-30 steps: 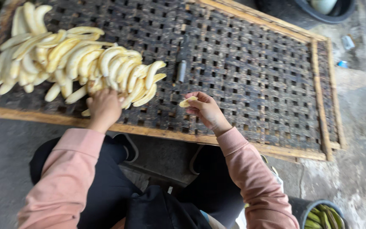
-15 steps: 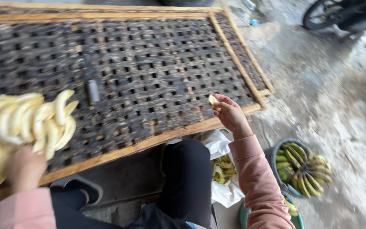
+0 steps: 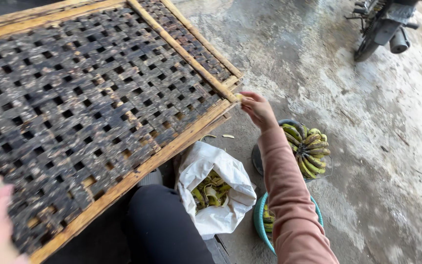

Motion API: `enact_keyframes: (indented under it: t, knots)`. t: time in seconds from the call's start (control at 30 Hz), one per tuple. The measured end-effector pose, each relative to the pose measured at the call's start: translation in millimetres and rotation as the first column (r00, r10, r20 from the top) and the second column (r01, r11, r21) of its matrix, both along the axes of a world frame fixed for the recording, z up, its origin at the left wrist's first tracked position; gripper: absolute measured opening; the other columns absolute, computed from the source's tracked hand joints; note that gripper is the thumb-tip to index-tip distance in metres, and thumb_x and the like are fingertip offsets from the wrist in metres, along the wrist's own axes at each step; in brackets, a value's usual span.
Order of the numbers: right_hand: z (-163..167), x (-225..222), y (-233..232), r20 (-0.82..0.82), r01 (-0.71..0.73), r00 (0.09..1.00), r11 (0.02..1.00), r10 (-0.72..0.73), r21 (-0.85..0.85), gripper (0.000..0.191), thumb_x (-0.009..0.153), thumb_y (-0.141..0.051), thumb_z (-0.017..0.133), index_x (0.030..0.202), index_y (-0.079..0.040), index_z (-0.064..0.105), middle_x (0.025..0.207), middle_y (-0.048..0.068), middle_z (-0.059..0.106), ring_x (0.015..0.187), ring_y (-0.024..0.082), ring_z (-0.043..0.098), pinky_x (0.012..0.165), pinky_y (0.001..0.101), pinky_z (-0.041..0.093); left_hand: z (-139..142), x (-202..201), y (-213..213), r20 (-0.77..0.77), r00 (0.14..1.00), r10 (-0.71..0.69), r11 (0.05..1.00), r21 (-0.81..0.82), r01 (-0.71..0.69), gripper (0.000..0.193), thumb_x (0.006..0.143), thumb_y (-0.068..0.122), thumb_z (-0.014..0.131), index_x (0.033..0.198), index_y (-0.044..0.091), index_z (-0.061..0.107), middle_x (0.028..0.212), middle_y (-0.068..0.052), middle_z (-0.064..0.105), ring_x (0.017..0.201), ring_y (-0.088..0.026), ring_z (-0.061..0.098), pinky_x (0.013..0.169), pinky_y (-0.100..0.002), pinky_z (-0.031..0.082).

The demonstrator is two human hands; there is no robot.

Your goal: The person sits at a woven bamboo tray holding peeled bananas. They pick up a banana, slice it lengthwise into strips with a knife, and arrange the slices in rows along the edge of the tray, repeating this for banana after banana.

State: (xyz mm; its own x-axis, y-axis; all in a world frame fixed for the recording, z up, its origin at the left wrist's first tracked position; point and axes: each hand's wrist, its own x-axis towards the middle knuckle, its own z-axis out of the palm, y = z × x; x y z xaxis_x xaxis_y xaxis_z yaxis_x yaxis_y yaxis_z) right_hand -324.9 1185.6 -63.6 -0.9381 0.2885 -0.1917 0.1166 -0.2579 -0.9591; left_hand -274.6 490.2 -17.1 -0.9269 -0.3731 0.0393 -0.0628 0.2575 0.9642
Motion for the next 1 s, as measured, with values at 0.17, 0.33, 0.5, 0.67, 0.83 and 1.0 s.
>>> enact_keyframes:
  t: [0.17,0.33,0.5,0.67,0.83,1.0]
  knots:
    - [4.4,-65.4,-4.6,0.198,-0.179,0.977,0.827,0.085,0.532,0.021,0.093,-0.007,0.072,0.114,-0.005,0.072,0.109,0.008,0.076,0.093,0.015,0.074,0.081,0.0275,0.061,-41.9,-115.8,255.7,0.275,0.791,-0.547,0.831,0.295,0.472,0.043,0.086,0.007,0.073,0.129,0.009,0.069,0.12,-0.009,0.073,0.108,-0.02,0.07,0.094,-0.037,0.056]
    - [-9.8,-117.6,-1.8,0.395,-0.411,0.903,0.613,0.171,0.674,0.016,0.089,-0.007,0.078,0.104,-0.005,0.076,0.103,0.008,0.072,0.075,0.015,0.076,0.07,0.0287,0.063,-79.8,-188.3,434.7,0.213,0.698,-0.684,0.705,-0.057,0.707,0.016,0.088,0.011,0.074,0.103,0.015,0.079,0.102,-0.006,0.08,0.091,-0.019,0.077,0.082,-0.035,0.06]
    - [-35.4,-144.0,13.6,0.408,-0.427,0.9,0.508,0.154,0.748,0.013,0.088,-0.004,0.075,0.101,-0.006,0.077,0.093,0.005,0.078,0.075,0.013,0.075,0.068,0.0287,0.06,-99.3,-209.1,494.8,0.318,0.739,-0.593,0.678,-0.297,0.672,0.007,0.085,0.022,0.08,0.092,0.022,0.081,0.097,-0.007,0.078,0.091,-0.027,0.073,0.081,-0.041,0.058]
    - [-58.3,-153.0,27.3,0.316,-0.346,0.938,0.413,0.142,0.842,0.014,0.085,-0.002,0.078,0.098,-0.007,0.079,0.094,0.004,0.079,0.084,0.013,0.075,0.075,0.0274,0.061,-107.4,-213.5,512.9,0.343,0.719,-0.605,0.62,-0.364,0.695,0.004,0.086,0.023,0.079,0.089,0.025,0.081,0.096,-0.006,0.078,0.093,-0.027,0.074,0.081,-0.042,0.059]
    - [-63.8,-157.4,36.0,0.289,-0.353,0.936,0.506,0.202,0.787,0.016,0.084,-0.003,0.078,0.098,-0.009,0.078,0.095,0.003,0.081,0.087,0.012,0.077,0.08,0.0276,0.062,-101.7,-216.2,513.3,0.396,0.705,-0.588,0.621,-0.338,0.708,0.004,0.086,0.024,0.079,0.084,0.026,0.081,0.097,-0.005,0.077,0.097,-0.027,0.073,0.085,-0.043,0.056]
    - [-61.3,-153.5,25.8,0.29,-0.333,0.94,0.317,0.178,0.888,0.014,0.083,-0.007,0.081,0.096,-0.01,0.078,0.09,0.005,0.078,0.083,0.017,0.075,0.074,0.0323,0.059,-106.0,-219.9,516.0,0.304,0.748,-0.591,0.599,-0.456,0.658,0.006,0.083,0.017,0.078,0.08,0.022,0.079,0.092,-0.006,0.078,0.092,-0.027,0.074,0.087,-0.045,0.053]
